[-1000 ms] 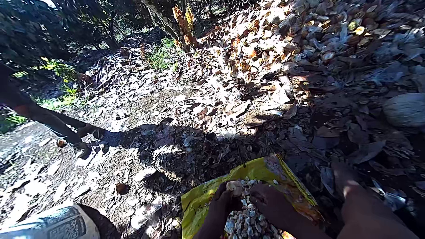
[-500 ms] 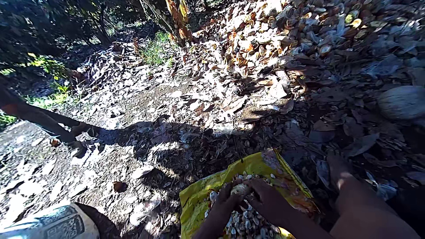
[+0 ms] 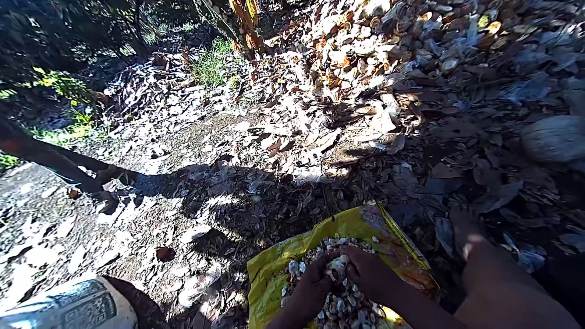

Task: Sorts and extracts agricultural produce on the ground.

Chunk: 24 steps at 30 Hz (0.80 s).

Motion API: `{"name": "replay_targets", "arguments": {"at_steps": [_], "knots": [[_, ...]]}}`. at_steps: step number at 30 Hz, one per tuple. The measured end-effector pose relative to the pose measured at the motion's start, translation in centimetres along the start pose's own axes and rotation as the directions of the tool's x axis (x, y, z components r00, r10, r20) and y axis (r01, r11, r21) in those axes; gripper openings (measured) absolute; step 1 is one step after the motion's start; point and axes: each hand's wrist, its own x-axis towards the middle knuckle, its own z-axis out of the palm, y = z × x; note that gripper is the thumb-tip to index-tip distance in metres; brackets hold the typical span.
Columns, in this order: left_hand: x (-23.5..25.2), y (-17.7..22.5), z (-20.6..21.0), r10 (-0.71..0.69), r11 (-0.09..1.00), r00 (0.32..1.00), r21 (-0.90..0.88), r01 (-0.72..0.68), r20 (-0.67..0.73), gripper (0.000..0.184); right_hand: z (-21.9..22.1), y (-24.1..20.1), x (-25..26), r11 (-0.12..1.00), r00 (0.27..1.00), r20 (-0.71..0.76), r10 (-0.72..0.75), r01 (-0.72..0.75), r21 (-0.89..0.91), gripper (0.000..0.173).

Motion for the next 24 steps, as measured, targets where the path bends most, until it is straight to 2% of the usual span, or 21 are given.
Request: {"name": "replay_targets", "arguments": {"at_steps": [5,9,15,20,24], "knots": [[0.2,0.1,0.4,0.003,1.0,0.992,-0.026,-0.007,-0.124,0.042,0.0,0.3,-0.2,0.994,0.999,-0.004,-0.04,0.041,0.105,0.045],[0.2,0.2,0.7,0.001,0.999,0.983,0.036,0.006,-0.181,0.043,0.7,0.0,-0.2,0.998,1.0,0.017,-0.009,0.008,0.063,0.053],[0.0,-0.2,1.0,-0.011,0.979,0.99,0.201,0.039,-0.137,0.048,0.8,-1.1,-0.2,0.996,0.997,0.035,0.066,-0.064,-0.056,0.054],[0.1,-0.4,1.1,-0.018,0.979,0.993,0.2,0.042,-0.12,0.051,0.7,-1.0,-0.1,0.997,0.997,0.021,0.075,-0.075,-0.021,0.049],[0.1,-0.4,1.0,-0.009,0.993,0.995,0.115,0.021,-0.1,0.046,0.5,-0.5,-0.1,0.999,0.999,0.026,0.034,-0.034,-0.012,0.044]]}}
